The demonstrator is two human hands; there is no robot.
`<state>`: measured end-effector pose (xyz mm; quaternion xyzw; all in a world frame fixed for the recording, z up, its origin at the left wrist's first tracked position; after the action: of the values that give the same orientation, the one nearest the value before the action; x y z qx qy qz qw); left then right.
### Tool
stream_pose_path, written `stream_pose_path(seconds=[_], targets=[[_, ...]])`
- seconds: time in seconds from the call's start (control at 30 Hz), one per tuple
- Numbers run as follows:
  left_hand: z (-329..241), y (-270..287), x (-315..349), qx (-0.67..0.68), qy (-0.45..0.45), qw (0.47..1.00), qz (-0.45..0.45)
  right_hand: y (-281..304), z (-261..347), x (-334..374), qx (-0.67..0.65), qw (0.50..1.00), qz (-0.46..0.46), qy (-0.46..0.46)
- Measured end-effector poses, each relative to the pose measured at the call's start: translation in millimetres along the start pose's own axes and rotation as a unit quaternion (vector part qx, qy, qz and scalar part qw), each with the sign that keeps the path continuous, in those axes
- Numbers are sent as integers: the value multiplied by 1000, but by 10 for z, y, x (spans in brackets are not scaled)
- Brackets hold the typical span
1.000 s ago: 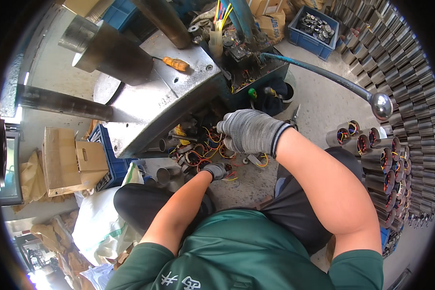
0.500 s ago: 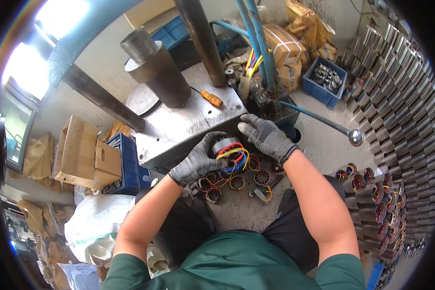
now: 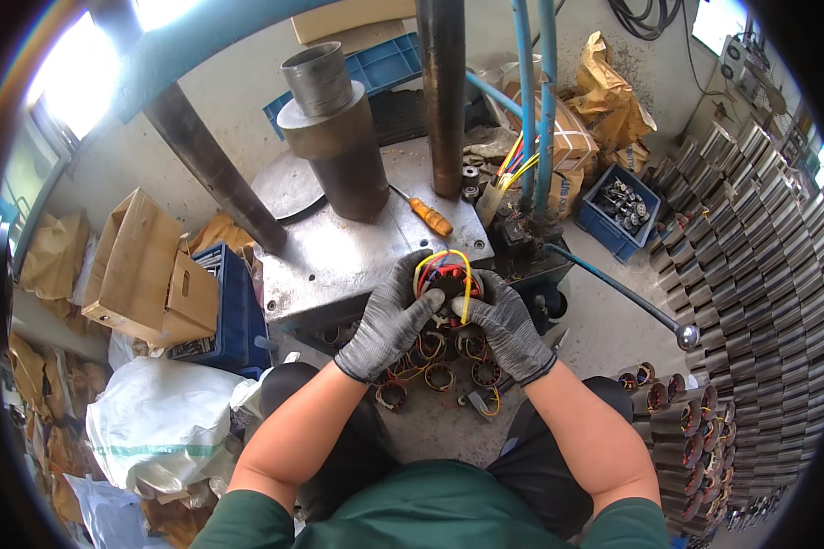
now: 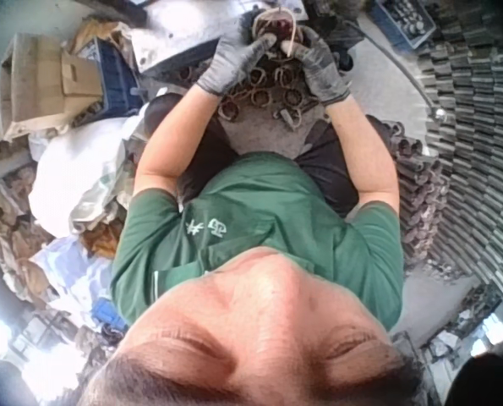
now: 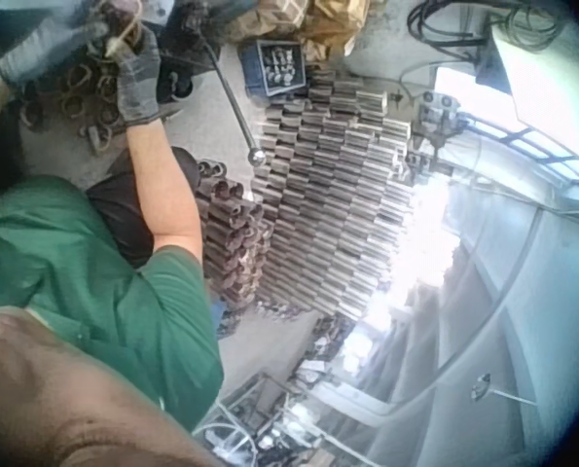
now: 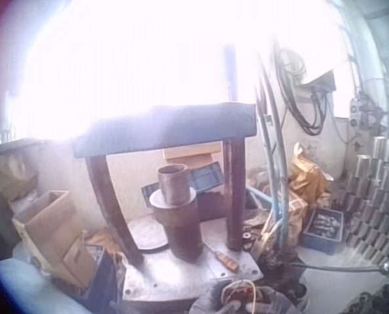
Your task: Assembling and testing stator components for small electric motors using a press machine and handheld probe.
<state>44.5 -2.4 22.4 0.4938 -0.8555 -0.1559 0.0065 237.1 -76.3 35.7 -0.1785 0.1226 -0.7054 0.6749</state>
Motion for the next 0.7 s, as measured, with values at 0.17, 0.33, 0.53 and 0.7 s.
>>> stream_pose_path(seconds=[0.17, 0.33, 0.53, 0.7], targets=[[-20, 168, -87, -258, -76, 959, -91, -5, -139, -63, 61, 997, -13, -41], [-19, 222, -162, -244, -119, 960, -61, -45, -158, -127, 84, 996, -13, -18], [58, 172, -82, -102, -62, 989, -83, -92, -119, -108, 49, 997, -30, -56], [86, 95, 11, 175, -25, 976, -130, -112, -140, -115, -24, 999, -14, -38]])
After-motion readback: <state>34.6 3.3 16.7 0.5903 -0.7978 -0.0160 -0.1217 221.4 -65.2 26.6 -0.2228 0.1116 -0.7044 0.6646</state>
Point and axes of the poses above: each hand's wrist, its own x-axis away from the middle knuckle, its own y-axis out of the back of the hand, z = x × y, the point moved 1 cm from there along -x, towards the middle knuckle, and after that the axes turned 9 degrees about -x, right-handed, at the moved point
